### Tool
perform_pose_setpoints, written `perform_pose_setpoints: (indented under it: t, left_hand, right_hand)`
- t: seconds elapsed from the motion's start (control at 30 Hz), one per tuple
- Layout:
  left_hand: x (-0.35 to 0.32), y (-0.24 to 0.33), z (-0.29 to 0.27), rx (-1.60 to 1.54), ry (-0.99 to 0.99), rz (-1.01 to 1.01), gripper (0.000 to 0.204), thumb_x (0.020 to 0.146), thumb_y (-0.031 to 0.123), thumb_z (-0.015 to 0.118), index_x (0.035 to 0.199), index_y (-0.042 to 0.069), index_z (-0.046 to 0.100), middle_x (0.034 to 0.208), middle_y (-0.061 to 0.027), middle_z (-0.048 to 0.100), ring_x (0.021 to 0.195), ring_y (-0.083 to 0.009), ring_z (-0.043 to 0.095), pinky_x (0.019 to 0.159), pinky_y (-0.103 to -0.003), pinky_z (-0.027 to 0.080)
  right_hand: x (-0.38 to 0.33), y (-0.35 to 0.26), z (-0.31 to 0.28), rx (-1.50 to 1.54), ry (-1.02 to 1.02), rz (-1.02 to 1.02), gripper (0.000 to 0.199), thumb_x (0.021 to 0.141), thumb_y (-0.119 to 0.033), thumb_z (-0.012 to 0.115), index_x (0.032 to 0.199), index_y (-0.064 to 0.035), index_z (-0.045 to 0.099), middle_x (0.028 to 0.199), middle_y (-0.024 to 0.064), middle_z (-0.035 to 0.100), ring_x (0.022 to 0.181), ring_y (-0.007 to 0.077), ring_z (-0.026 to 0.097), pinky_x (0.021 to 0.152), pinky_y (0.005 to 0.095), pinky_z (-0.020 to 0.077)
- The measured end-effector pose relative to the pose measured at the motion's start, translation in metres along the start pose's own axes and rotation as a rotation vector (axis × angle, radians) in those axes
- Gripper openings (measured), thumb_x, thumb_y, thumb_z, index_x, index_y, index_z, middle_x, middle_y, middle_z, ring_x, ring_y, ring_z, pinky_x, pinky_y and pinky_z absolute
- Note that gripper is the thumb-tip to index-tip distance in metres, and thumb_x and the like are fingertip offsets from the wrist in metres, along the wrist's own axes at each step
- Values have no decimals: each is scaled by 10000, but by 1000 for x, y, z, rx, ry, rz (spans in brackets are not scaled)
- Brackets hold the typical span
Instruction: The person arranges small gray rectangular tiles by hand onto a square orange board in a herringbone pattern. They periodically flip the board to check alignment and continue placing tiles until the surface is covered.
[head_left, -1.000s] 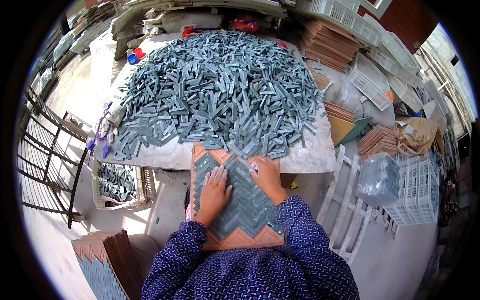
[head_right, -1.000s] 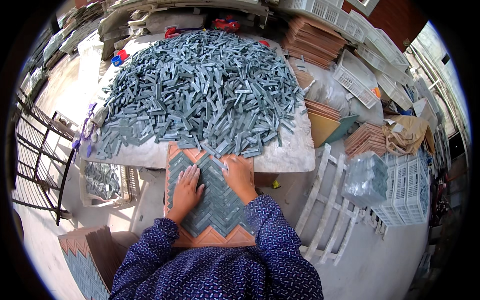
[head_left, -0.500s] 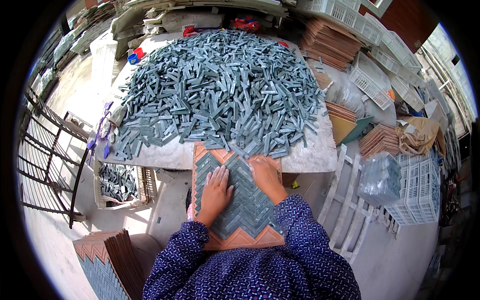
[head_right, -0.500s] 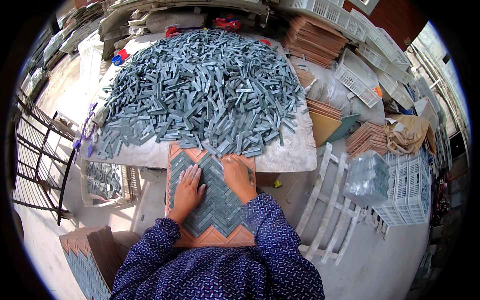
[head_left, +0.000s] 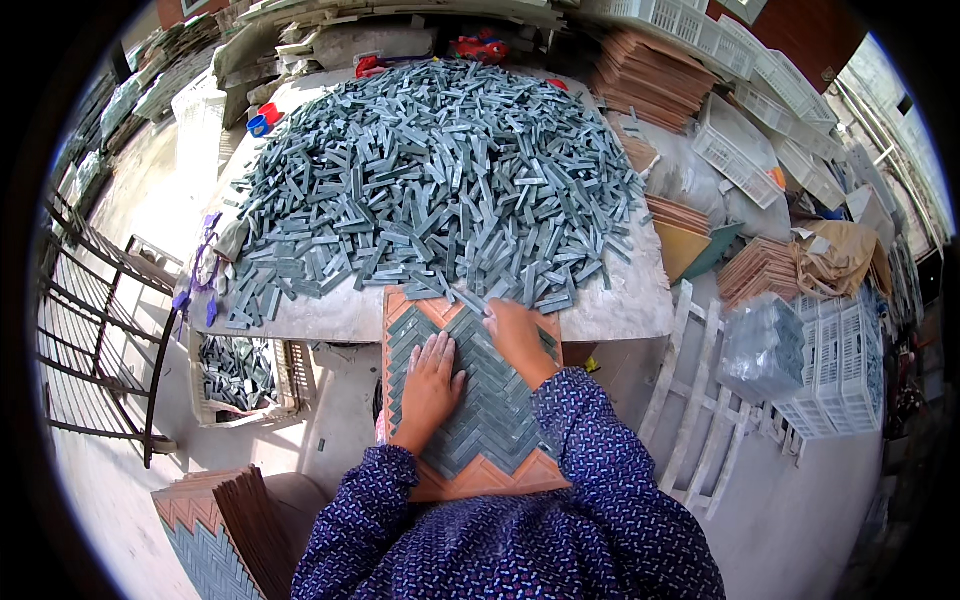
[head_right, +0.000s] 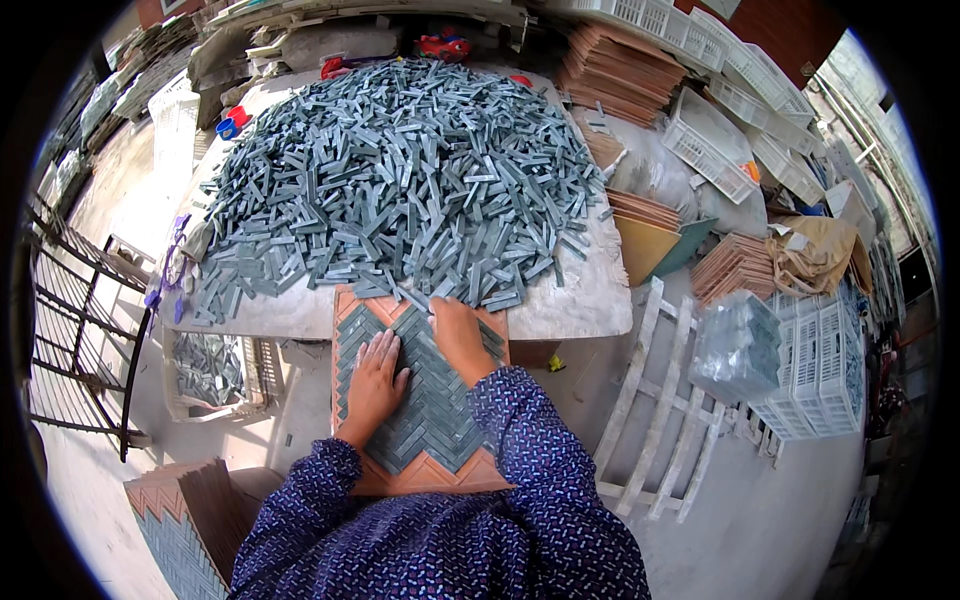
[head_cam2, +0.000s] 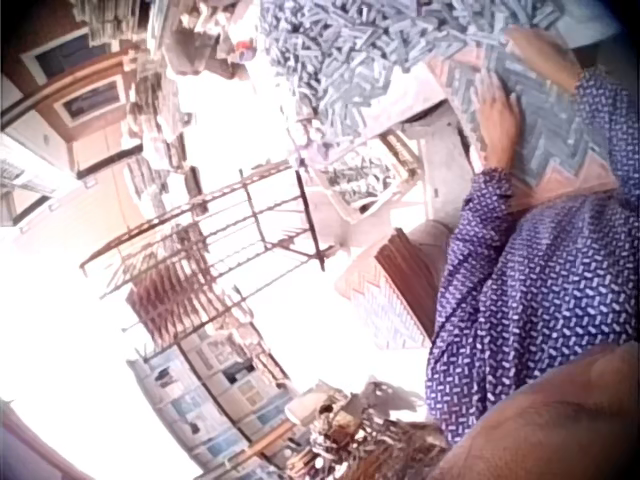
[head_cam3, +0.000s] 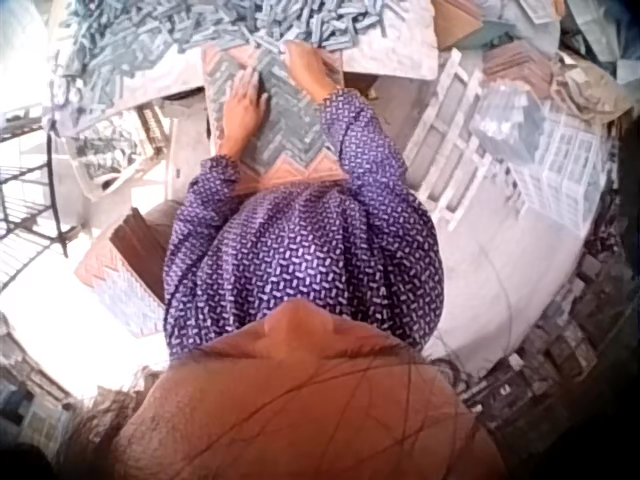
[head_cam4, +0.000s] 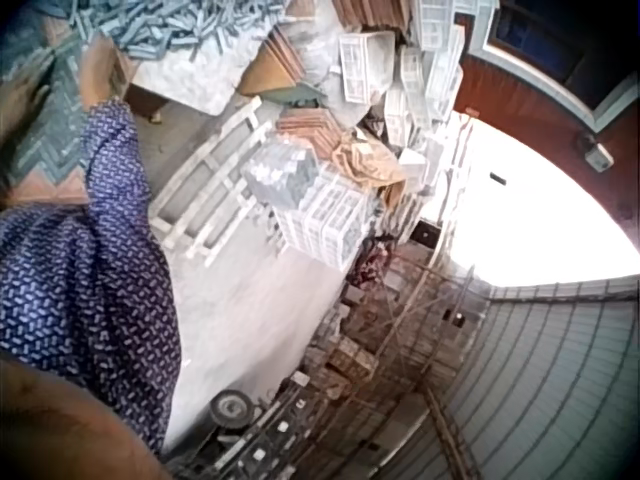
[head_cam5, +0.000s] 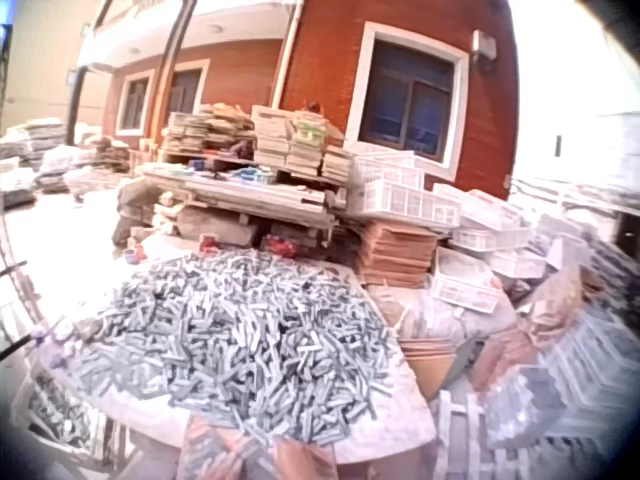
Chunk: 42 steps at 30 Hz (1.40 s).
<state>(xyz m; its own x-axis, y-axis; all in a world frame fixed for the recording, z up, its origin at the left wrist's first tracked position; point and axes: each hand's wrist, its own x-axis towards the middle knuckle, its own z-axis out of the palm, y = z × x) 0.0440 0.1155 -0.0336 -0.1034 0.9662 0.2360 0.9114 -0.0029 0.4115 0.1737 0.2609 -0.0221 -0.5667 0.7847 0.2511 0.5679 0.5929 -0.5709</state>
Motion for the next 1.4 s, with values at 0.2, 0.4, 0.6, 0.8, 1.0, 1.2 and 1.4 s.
perform_pose_setpoints:
  t: [0.2,0.4,0.6,0.8,1.0,1.2,1.4]
  left_hand:
    - [4,2,0,-11,19,10,544,840,222,592,1315,6,441,1390,-157,426,1305,-306,379,1098,-454,256]
    - [0,0,2,-22,48,26,549,837,228,591,1311,-5,442,1387,-161,426,1306,-307,377,1094,-458,260]
    - [0,2,1,-12,18,4,544,843,223,587,1316,-2,439,1386,-163,427,1306,-310,376,1096,-457,255]
    - [2,0,2,-9,29,26,545,840,221,589,1314,-3,440,1383,-166,429,1304,-311,380,1090,-464,261]
    - [2,0,1,-1,27,27,547,837,220,592,1313,-3,441,1382,-166,431,1303,-317,381,1086,-470,265]
    - [2,-1,2,19,25,29,538,845,226,584,1314,0,443,1385,-162,429,1303,-317,382,1088,-468,263]
    - [5,1,2,32,3,25,537,852,231,577,1319,5,439,1391,-161,424,1307,-313,377,1092,-465,260]
  right_hand:
    - [22,-6,5,-97,64,-76,153,786,-147,644,850,-25,580,793,162,600,775,373,588,648,449,466]
    - [24,14,-36,121,27,55,145,776,-122,646,852,-9,594,740,150,636,674,321,617,611,397,472]
    - [-1,40,-80,161,-202,-12,173,726,-26,649,891,-30,595,804,161,617,750,353,581,679,402,457]
    - [2,55,-80,65,-220,-192,168,693,-20,671,857,-47,646,852,97,638,848,293,566,759,380,458]
    - [8,58,-76,47,-234,-293,117,695,7,630,792,-57,642,820,77,634,867,290,558,751,370,461]
    - [6,64,-65,104,-205,-341,129,705,16,576,794,-55,638,816,88,623,842,295,558,741,372,461]
    - [3,64,-54,45,-181,-350,118,723,-12,583,831,-35,623,812,122,600,839,324,563,732,395,463]
